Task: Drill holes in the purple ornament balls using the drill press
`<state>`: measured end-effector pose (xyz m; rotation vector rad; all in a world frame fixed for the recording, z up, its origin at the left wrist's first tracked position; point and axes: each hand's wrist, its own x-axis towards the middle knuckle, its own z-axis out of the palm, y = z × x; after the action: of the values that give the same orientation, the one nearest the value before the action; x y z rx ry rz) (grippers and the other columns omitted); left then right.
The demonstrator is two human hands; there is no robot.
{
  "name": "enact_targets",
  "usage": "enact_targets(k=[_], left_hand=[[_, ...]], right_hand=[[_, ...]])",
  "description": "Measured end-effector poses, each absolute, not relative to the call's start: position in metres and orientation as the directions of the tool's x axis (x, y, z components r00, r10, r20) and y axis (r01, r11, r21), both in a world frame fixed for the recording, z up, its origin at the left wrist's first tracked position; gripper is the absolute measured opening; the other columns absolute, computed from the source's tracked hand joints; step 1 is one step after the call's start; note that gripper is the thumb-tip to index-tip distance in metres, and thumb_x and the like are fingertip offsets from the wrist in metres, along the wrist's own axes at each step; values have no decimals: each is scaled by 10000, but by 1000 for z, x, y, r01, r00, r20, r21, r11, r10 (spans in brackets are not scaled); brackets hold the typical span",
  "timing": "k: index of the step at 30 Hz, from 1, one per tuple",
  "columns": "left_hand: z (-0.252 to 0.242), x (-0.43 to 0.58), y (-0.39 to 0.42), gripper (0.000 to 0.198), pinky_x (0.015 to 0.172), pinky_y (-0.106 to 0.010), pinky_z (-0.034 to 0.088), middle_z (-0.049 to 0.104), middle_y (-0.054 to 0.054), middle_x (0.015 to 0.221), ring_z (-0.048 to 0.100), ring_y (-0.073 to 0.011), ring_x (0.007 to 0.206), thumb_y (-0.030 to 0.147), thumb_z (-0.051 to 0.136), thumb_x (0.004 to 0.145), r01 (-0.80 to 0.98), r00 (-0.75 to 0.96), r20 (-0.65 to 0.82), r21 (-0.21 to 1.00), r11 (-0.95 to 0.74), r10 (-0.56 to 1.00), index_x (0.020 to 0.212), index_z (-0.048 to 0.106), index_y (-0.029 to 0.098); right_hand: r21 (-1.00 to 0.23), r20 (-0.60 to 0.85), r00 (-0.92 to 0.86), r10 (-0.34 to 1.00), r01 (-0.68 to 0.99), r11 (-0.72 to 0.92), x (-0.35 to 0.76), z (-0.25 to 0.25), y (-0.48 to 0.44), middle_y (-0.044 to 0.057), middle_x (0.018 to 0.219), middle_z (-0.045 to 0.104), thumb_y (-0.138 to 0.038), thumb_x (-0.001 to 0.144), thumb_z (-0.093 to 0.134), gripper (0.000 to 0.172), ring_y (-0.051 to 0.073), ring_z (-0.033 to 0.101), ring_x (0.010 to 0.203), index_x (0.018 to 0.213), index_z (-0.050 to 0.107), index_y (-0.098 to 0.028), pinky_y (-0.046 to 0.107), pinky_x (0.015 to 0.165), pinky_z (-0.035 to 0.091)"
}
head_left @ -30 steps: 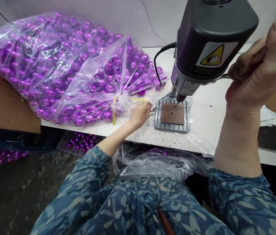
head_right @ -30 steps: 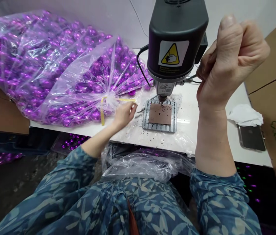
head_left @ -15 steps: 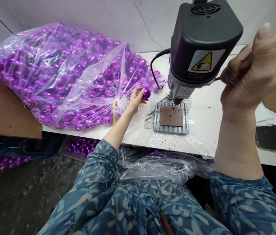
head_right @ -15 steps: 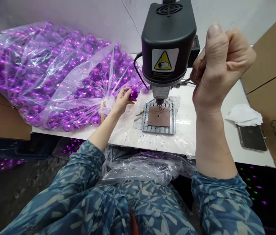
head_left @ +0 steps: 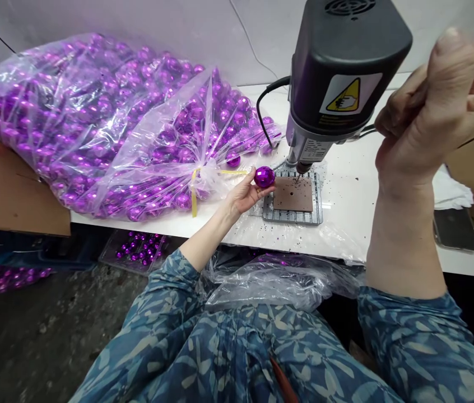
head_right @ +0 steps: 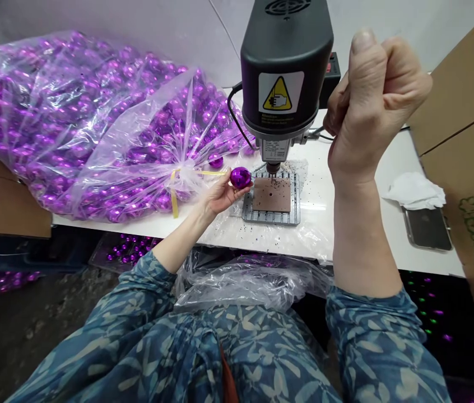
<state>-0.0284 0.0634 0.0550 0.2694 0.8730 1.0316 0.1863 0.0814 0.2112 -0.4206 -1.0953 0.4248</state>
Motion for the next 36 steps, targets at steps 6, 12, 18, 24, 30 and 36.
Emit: enact_targets(k=[6,12,18,24,30,36], left_hand=[[47,-31,58,339,706,-251,611,762,-64,1079,733,-142,824,336,736,989,-536,242,-429,689,489,870,1300,672,217],[38,-37,57,234,713,-233,536,765,-68,1006,721,-147,884,312,756,915,-447,281,-337,783,433,899,1083,703,158],[19,-33,64,708,889,-310,558,767,-42,1084,718,-173,963,439,1018,616,-226,129,-83,968,111,988,1172,639,221],[0,-24,78,735,1050,-391,533,766,-84,1203,713,-236,1109,595,964,665,-60,199,133,991,-124,971,1241,691,229],[6,-8,75,573,1237,-410,421,680,-82,1460,601,-258,1390,452,845,850,-41,258,100,995,-92,961,1367,677,271],[16,6,70,589,1164,-418,465,695,-94,1265,638,-270,1245,234,936,704,-32,211,13,999,-7,977,1238,687,220]], right_hand=[[-531,763,383,521,-87,843,186,211,82,-89,379,348,-689,659,780,671,53,292,307,550,306,-227,293,368,79],[-530,774,373,512,-62,846,187,210,80,-86,396,357,-708,687,749,676,43,316,319,565,301,-216,270,377,106],[-555,761,383,523,-34,831,184,211,78,-100,397,349,-758,664,705,721,10,288,321,569,253,-204,239,375,109],[-565,758,389,523,-7,825,183,209,78,-104,404,319,-780,680,660,718,12,286,326,599,227,-214,244,378,93],[-533,780,403,479,26,846,182,208,80,-102,405,287,-815,695,630,735,3,232,322,600,199,-227,255,364,69],[-548,782,396,481,68,834,181,207,80,-95,420,267,-846,706,596,759,17,247,328,618,176,-219,256,371,72]])
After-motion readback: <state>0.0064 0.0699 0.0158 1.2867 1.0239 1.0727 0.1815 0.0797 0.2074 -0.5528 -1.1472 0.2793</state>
